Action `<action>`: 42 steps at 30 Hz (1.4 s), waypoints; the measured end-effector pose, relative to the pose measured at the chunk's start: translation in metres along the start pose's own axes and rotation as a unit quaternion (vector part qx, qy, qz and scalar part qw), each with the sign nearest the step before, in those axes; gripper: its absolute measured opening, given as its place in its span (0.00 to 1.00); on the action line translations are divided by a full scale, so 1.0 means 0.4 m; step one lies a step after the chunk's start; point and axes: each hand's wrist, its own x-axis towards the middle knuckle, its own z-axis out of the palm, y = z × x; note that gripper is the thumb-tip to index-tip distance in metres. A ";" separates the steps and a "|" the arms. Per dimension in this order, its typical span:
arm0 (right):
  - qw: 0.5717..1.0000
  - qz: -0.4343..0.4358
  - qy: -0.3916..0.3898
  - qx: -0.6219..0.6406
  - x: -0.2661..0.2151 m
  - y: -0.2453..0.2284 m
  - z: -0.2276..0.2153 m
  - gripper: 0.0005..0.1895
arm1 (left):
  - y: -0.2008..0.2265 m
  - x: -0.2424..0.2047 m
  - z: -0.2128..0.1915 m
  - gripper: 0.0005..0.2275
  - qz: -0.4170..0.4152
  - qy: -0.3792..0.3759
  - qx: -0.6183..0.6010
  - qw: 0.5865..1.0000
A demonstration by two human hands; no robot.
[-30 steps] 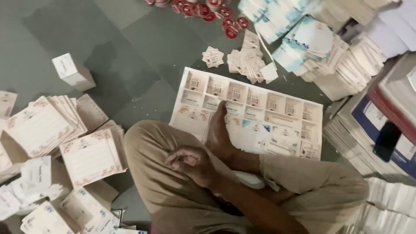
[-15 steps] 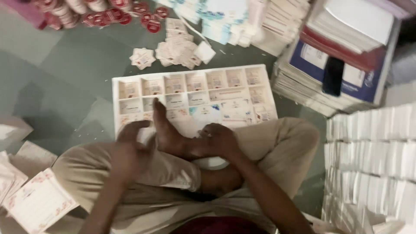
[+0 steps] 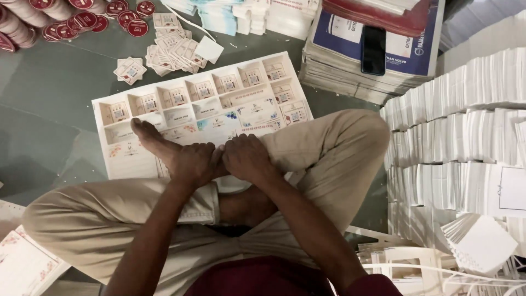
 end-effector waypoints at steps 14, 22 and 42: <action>0.979 0.077 -0.166 0.092 -0.164 -0.131 -0.272 0.12 | 0.202 -0.229 -0.039 0.15 0.016 -0.121 -0.051 0.991; 0.941 0.088 -0.304 0.118 -0.092 -0.100 -0.187 0.15 | 0.182 -0.223 -0.055 0.13 0.031 -0.093 -0.055 0.994; 0.824 0.464 -0.066 0.318 0.128 0.532 0.054 0.22 | 0.114 0.509 0.218 0.17 -0.021 0.025 -0.115 0.993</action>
